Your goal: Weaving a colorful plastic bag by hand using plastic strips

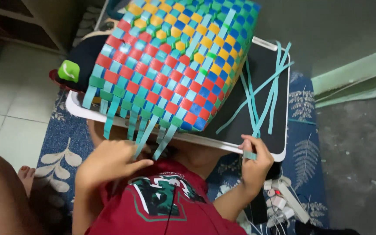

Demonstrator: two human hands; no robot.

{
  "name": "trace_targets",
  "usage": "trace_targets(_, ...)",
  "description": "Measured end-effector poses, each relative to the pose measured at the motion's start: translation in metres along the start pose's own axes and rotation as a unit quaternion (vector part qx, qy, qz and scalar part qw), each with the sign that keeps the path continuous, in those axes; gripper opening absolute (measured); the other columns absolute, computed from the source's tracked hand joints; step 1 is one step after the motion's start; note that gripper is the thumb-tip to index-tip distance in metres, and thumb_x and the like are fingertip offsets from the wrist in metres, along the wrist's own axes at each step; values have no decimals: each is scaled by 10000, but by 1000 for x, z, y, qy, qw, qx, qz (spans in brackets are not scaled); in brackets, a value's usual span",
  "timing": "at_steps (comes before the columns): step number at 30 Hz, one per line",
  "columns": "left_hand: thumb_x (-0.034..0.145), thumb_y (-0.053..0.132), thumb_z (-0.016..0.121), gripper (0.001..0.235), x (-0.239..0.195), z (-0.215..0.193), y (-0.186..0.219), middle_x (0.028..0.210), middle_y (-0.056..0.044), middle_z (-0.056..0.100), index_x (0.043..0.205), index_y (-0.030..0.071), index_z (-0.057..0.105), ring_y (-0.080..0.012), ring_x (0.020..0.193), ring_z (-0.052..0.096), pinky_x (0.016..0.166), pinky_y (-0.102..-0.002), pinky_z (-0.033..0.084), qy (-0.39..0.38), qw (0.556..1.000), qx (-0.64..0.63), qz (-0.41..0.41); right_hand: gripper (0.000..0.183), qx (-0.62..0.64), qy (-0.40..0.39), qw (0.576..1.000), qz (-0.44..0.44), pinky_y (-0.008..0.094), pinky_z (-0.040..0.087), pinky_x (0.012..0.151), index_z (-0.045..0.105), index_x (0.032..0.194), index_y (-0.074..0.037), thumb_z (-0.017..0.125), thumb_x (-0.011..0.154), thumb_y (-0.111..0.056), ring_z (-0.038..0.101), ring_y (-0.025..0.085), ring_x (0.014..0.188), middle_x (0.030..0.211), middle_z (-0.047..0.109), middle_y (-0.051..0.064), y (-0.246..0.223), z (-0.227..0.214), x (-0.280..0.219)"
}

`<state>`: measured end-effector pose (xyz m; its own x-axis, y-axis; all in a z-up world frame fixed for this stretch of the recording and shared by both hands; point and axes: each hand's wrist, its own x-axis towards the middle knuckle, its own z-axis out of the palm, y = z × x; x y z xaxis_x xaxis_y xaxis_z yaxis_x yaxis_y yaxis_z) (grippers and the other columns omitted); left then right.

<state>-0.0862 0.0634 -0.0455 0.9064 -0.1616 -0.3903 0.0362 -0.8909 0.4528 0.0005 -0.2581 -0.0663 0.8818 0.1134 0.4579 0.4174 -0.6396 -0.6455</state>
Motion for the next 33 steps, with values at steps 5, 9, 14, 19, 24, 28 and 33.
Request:
trace_targets(5,846,570,529,514,13,-47,4,691,-179,692,723,103,705,-411,712,679,658,-511,522,53,991,99,70,127,24,41,994,-98,292,500,629,720,940,-92,611,924,-30,602,218,604,653,639,27,-30,3,59)
trace_targets(9,892,566,524,509,19,-21,-17,595,-88,609,650,124,594,-284,591,611,592,-427,472,55,994,43,81,90,0,-39,992,-118,295,443,636,689,949,-85,614,905,-107,551,209,650,757,609,53,-54,-9,113)
trace_targets(14,919,509,480,367,-1,27,-44,672,21,705,771,220,652,-159,634,684,590,-342,433,49,991,-114,45,269,-7,-236,968,-84,322,481,824,633,1092,-63,498,943,-241,614,202,999,1070,648,90,-40,11,201)
trace_targets(19,813,518,562,349,-23,51,-70,979,129,819,1006,329,784,-40,893,786,737,-236,569,37,968,-226,-99,392,-126,-262,957,-4,419,403,876,545,1279,-150,490,918,-292,529,273,1105,1254,508,93,-60,43,266)
trace_targets(24,781,675,521,382,-33,-1,-73,1024,240,770,1133,560,616,41,929,754,774,-175,549,-65,975,-128,-167,319,-104,-212,970,-57,367,425,887,643,1160,-159,598,876,-297,553,251,1068,1151,512,82,-36,84,275)
trace_targets(28,838,762,472,479,-24,-26,-91,865,174,714,1231,500,551,-25,766,714,726,-255,525,-41,999,-12,21,222,-115,-155,979,-59,383,413,734,537,833,-142,689,797,-301,558,243,825,877,535,42,-47,99,272)
trace_targets(33,959,203,560,139,23,-131,5,660,-42,570,839,132,556,-271,518,545,444,-417,412,-20,883,223,413,218,-107,-190,974,64,357,373,658,473,824,-182,654,835,-303,511,210,747,805,565,6,-67,100,270)
